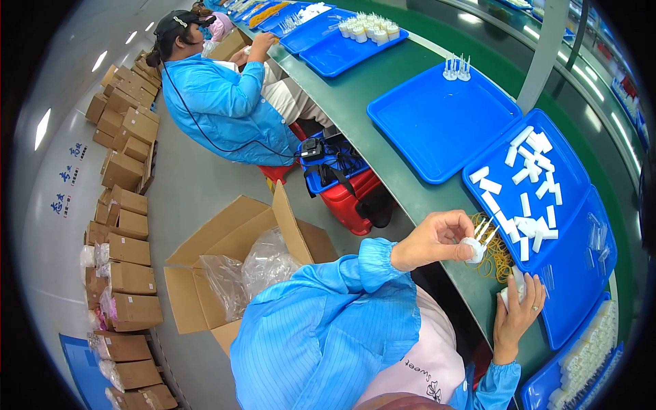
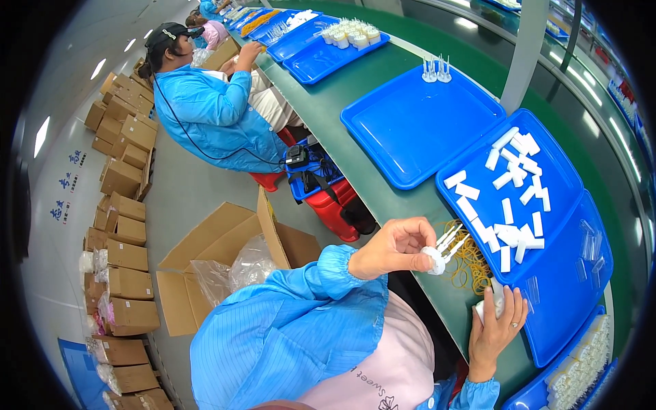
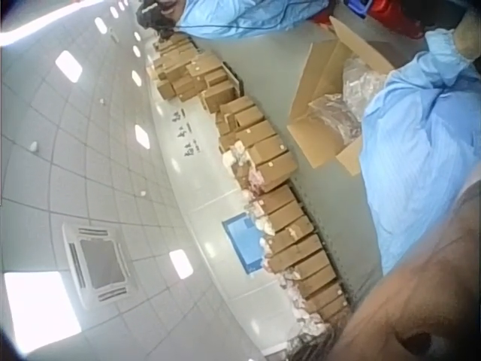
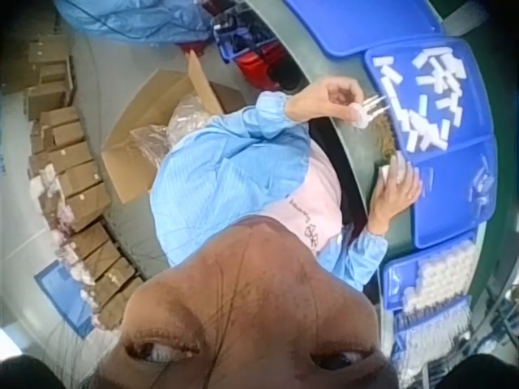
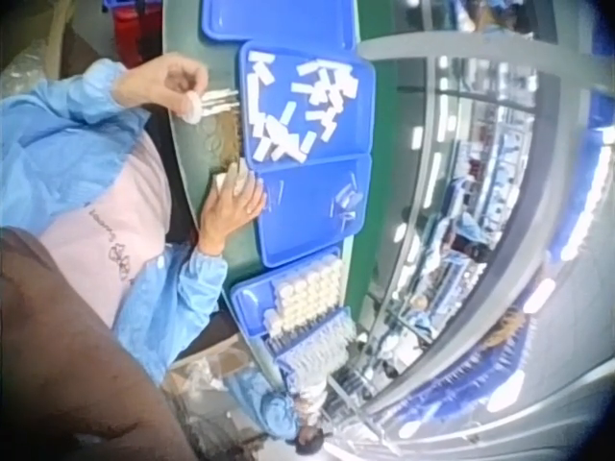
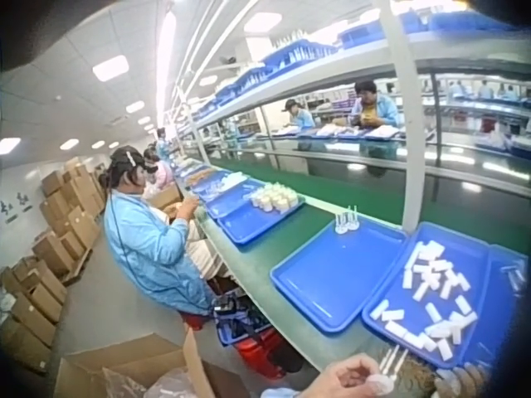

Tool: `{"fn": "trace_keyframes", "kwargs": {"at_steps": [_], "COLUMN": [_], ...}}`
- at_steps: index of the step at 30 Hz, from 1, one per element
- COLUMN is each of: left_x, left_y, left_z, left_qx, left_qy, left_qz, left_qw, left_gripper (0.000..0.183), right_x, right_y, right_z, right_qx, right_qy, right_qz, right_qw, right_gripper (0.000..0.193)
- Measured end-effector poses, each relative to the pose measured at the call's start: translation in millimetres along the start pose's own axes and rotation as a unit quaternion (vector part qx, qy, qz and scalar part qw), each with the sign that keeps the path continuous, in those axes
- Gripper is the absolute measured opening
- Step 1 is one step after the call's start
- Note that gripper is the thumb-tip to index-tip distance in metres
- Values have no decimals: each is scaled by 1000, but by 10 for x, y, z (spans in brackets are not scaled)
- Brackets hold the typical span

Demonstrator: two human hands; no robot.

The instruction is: The person assembles components by inserting foam pieces and plastic sleeves into plastic holders by hand, secures bundles of the assembled holders with rubber bands, and places the finished bundles onto a tray.

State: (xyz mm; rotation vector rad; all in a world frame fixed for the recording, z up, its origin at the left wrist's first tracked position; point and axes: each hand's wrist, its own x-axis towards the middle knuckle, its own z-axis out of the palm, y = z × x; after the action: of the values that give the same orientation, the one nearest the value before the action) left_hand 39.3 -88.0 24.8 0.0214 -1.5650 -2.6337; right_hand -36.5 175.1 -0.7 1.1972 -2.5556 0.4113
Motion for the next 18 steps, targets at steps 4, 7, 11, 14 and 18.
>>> {"fn": "trace_keyframes", "kwargs": {"at_steps": [4, 7, 11, 14, 18], "left_x": [-2, 3, -1, 29, 14], "left_y": [4, 0, 8, 1, 3], "left_z": [-3, -4, -5, 3, 10], "left_qx": [2, -4, 1, 0, 0], "left_qy": [-4, -3, 2, -1, -2], "left_qz": [-1, -1, -3, 2, -1], "left_qw": [1000, 1000, 1000, 1000, 1000], "left_gripper": [30, 30, 30, 31, 30], "right_x": [-15, -3, 12, 2, -24], "right_y": [11, 3, 46, 88, 112], "right_z": [32, -32, -42, 2, -11], "right_qx": [3, 45, 45, 21, 10], "right_qy": [-10, -9, 17, 8, 39], "right_qz": [5, 20, 27, 19, 10], "right_qw": [1000, 999, 999, 1000, 999], "right_gripper": [44, 45, 44, 43, 43]}}
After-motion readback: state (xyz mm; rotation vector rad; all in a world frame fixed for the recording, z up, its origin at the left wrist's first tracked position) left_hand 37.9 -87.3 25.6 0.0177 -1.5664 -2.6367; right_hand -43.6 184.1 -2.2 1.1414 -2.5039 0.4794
